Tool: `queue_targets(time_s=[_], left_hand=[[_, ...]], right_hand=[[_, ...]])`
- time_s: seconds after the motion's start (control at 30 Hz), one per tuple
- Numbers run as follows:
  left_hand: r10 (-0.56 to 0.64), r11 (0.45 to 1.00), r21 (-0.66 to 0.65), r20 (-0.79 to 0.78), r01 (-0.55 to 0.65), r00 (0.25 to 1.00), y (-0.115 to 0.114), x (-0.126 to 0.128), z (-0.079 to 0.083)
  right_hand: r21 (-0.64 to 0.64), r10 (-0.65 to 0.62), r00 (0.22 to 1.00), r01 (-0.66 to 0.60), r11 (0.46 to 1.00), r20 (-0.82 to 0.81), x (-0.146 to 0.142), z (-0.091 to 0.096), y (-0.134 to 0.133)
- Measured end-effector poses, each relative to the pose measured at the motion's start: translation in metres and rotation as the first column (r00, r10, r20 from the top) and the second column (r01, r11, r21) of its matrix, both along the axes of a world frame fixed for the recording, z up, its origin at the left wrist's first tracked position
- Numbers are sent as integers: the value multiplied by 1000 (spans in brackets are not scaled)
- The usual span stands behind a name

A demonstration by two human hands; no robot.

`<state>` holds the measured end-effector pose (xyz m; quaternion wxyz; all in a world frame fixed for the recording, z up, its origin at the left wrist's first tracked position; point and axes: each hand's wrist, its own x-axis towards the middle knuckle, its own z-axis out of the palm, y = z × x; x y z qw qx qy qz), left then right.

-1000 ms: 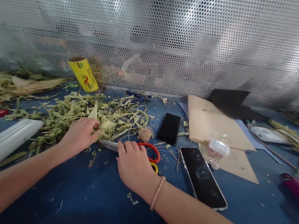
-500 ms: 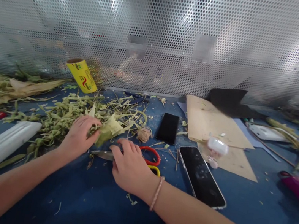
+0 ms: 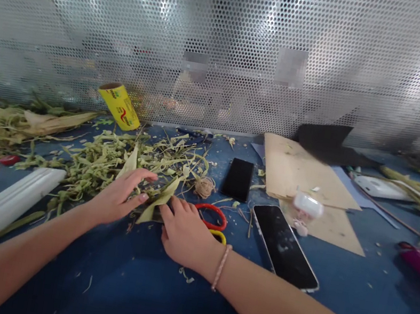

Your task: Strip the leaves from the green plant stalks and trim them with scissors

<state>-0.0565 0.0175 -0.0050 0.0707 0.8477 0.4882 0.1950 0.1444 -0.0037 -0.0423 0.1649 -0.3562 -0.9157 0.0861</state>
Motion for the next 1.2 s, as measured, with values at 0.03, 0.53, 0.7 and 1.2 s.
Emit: queue_targets(time_s=[0.03, 0.53, 0.7, 1.2], left_hand=[[18, 1000, 20, 5, -18, 1000, 2, -2, 2], [556, 823, 90, -327, -560, 764, 119, -80, 48], [503, 843, 60, -438, -534, 745, 147, -68, 36], [679, 730, 333, -246, -597, 692, 117, -74, 61]], right_hand=[[2, -2, 1000, 2, 1000, 12, 0, 1, 0], [168, 47, 999, -43, 985, -23, 1, 3, -2], [199, 43, 999, -42, 979, 0, 0, 3, 0], [219, 6, 990, 25, 975, -143, -3, -6, 4]])
